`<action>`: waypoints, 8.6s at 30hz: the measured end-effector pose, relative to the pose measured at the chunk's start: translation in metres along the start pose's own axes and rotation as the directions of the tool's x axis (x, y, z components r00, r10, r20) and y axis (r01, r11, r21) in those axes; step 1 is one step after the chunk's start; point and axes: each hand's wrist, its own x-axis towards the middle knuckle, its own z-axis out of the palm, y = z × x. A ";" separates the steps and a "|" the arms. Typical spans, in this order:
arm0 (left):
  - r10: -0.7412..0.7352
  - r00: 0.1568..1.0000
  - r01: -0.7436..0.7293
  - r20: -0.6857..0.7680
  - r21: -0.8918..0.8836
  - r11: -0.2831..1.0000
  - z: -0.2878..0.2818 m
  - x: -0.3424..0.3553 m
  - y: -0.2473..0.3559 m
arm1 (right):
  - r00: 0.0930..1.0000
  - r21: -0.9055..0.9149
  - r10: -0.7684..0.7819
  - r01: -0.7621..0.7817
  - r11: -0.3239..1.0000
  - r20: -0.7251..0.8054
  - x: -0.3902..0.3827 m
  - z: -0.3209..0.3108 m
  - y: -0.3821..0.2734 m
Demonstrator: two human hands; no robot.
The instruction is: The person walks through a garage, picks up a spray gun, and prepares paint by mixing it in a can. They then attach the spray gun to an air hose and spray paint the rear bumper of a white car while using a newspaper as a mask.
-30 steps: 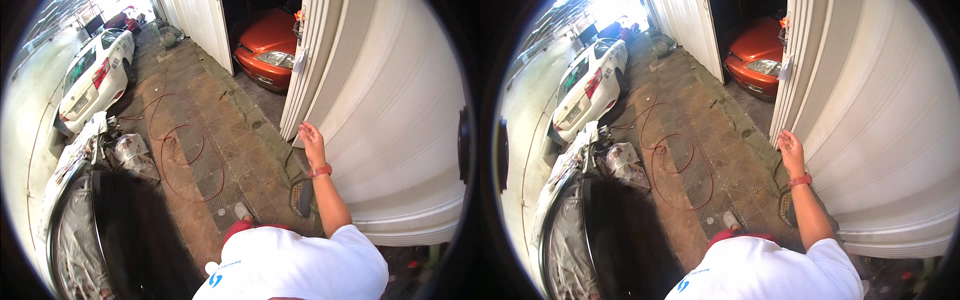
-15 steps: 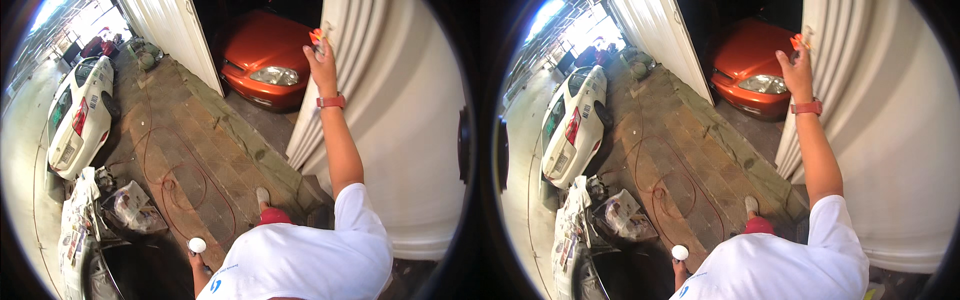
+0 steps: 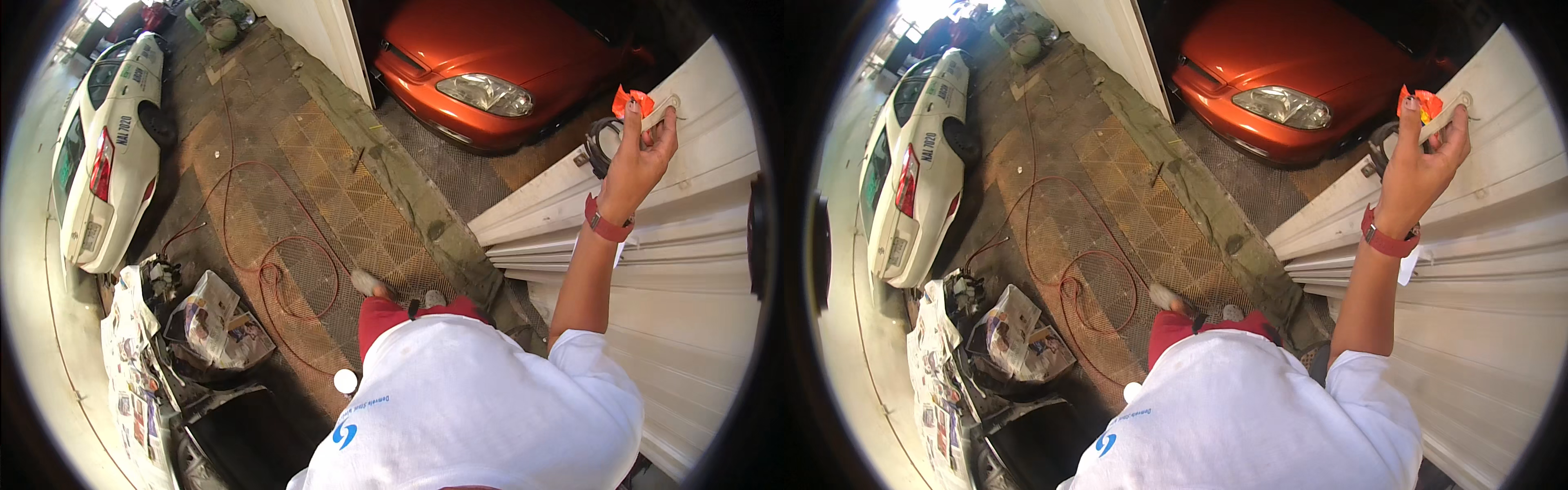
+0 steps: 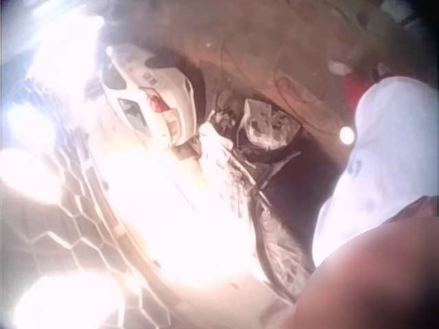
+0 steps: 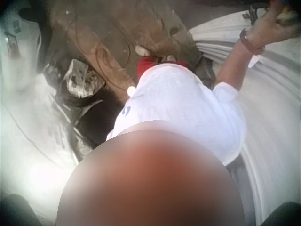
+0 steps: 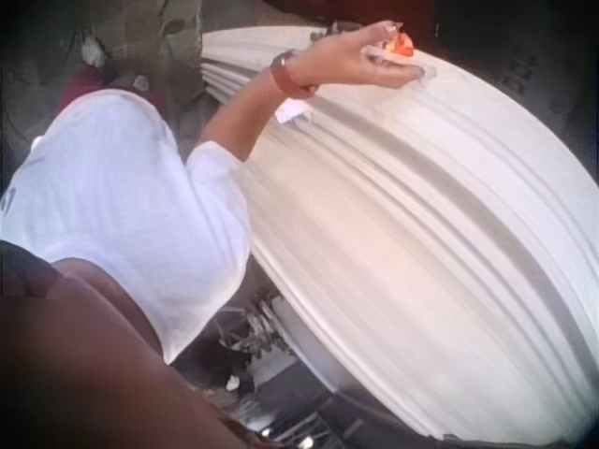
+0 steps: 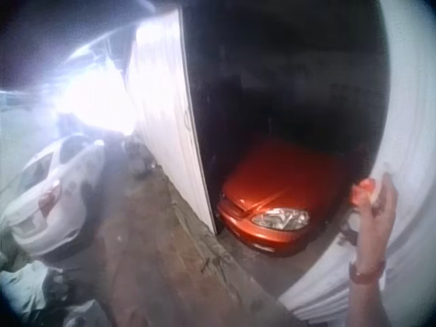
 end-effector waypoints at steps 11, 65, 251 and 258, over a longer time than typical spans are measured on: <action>0.072 0.996 -0.065 -0.047 0.138 0.988 -0.108 0.222 0.246 | 0.979 0.319 0.194 -0.202 0.926 0.057 0.012 0.231 -0.030; -0.250 0.949 0.200 -0.192 -0.249 0.948 -0.034 0.362 0.729 | 0.949 0.643 -0.017 -0.201 0.740 0.315 0.026 0.906 -0.117; 0.323 0.891 -0.379 -0.318 -0.914 0.147 -1.031 1.043 1.588 | 0.027 0.097 -0.094 -0.356 0.930 0.995 -0.834 1.590 -0.812; 0.435 0.877 -0.299 -0.206 -0.942 0.156 -1.084 1.121 1.717 | 0.067 0.075 -0.053 -0.381 0.922 0.996 -0.869 1.715 -0.863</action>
